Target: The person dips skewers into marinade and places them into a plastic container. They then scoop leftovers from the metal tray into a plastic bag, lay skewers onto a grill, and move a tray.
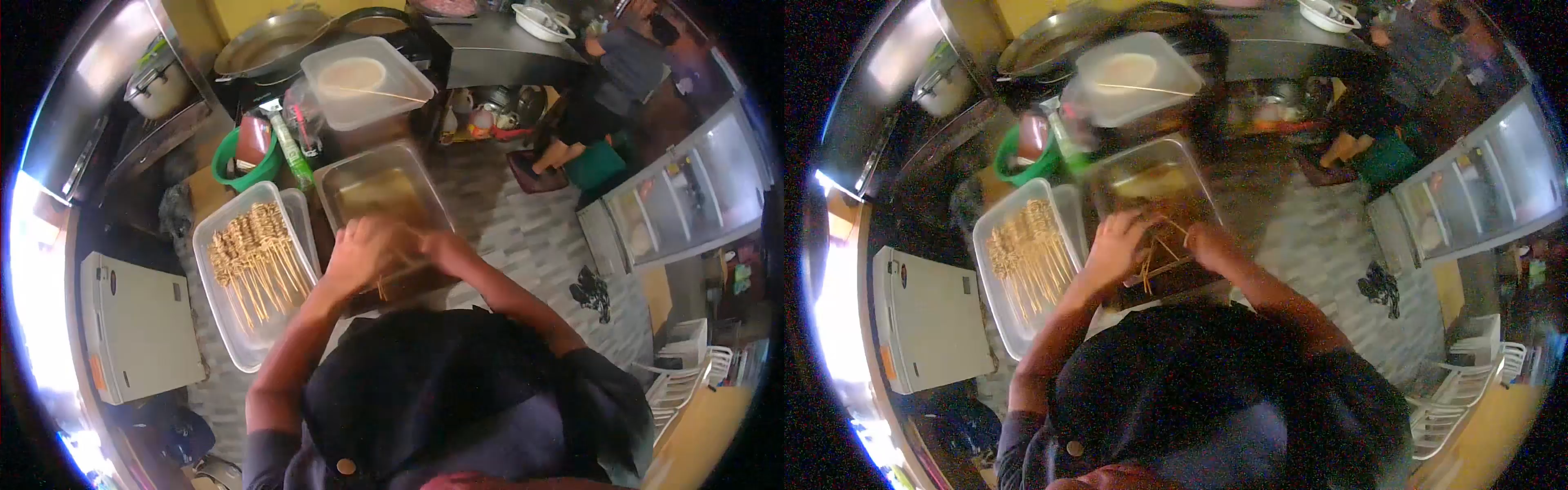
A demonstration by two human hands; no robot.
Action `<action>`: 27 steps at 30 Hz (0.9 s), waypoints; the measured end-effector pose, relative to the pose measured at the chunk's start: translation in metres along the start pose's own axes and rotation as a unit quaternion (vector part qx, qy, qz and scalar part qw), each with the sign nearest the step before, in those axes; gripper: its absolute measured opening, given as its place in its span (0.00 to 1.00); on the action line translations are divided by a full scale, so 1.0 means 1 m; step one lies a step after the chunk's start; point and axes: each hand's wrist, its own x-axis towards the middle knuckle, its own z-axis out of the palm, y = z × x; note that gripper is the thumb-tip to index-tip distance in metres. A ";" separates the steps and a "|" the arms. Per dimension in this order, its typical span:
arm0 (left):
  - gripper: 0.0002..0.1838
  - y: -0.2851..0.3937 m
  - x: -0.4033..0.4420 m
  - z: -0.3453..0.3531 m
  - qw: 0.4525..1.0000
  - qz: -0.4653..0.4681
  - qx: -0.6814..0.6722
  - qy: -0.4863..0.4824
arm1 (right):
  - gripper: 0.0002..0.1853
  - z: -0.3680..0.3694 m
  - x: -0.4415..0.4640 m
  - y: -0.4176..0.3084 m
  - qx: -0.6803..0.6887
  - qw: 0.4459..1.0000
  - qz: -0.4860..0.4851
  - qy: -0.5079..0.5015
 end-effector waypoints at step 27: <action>0.08 0.003 0.079 0.111 0.919 0.221 -0.012 -0.325 | 0.11 -0.050 -0.087 -0.017 0.146 0.970 0.175 -0.089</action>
